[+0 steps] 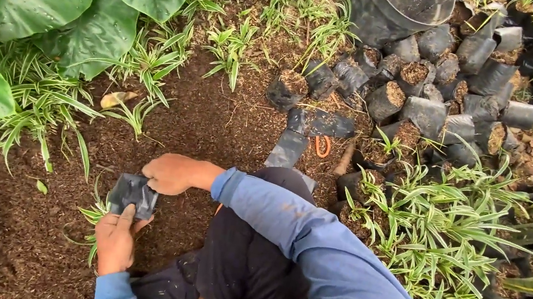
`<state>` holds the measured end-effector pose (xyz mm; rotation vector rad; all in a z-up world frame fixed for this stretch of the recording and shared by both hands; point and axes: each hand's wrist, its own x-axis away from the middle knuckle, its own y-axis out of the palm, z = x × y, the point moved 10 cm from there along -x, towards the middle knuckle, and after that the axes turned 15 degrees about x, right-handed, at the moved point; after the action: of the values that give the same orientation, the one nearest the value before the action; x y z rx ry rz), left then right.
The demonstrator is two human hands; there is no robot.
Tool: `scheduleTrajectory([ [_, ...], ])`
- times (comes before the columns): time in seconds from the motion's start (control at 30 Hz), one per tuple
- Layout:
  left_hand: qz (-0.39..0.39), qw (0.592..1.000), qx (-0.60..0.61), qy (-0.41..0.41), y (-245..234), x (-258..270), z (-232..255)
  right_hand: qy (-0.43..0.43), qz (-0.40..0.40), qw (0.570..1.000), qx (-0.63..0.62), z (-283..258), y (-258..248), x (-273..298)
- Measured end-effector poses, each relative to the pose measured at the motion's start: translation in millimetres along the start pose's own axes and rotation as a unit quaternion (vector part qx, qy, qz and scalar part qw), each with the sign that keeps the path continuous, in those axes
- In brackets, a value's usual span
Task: Planting small spider plants into black plastic nursery bags filled with soil.
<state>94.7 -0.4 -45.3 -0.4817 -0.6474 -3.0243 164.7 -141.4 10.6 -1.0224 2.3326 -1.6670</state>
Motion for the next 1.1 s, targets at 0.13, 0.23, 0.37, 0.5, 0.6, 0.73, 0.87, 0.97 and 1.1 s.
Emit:
scheduleTrajectory([
  [0.13,0.061,0.993,-0.093,0.031,-13.1,1.5,3.9,0.052,0.019,0.998,-0.016,-9.1,-24.7,17.8],
  [0.23,0.102,0.986,-0.123,0.047,-7.9,10.3,22.1,0.058,0.103,0.992,-0.038,-16.1,-40.9,21.9],
  [0.37,0.086,0.973,-0.191,0.094,-13.1,6.2,21.1,-0.027,0.085,0.994,-0.060,-40.1,-32.4,22.5],
  [0.5,0.043,0.947,-0.288,0.132,-11.4,-5.3,7.8,-0.094,0.021,0.993,-0.072,-50.7,-8.1,18.0],
  [0.6,0.047,0.951,-0.291,0.092,1.0,-1.1,8.4,-0.103,0.015,0.994,-0.043,-50.6,-13.7,16.1],
  [0.73,0.063,0.952,-0.290,0.080,-46.6,-30.8,-27.9,-0.068,0.013,0.997,-0.037,-32.8,-27.1,17.7],
  [0.87,0.095,0.953,-0.268,0.103,-37.7,-13.1,16.8,-0.065,0.032,0.997,0.002,-17.5,-37.9,13.6],
  [0.97,0.116,0.938,-0.308,0.112,-38.2,-7.0,29.8,-0.021,0.045,0.998,0.043,2.6,-29.1,9.6],
  [1.1,0.188,0.922,-0.301,0.154,-48.7,11.0,69.2,0.091,0.124,0.983,0.099,60.8,-39.7,1.9],
])
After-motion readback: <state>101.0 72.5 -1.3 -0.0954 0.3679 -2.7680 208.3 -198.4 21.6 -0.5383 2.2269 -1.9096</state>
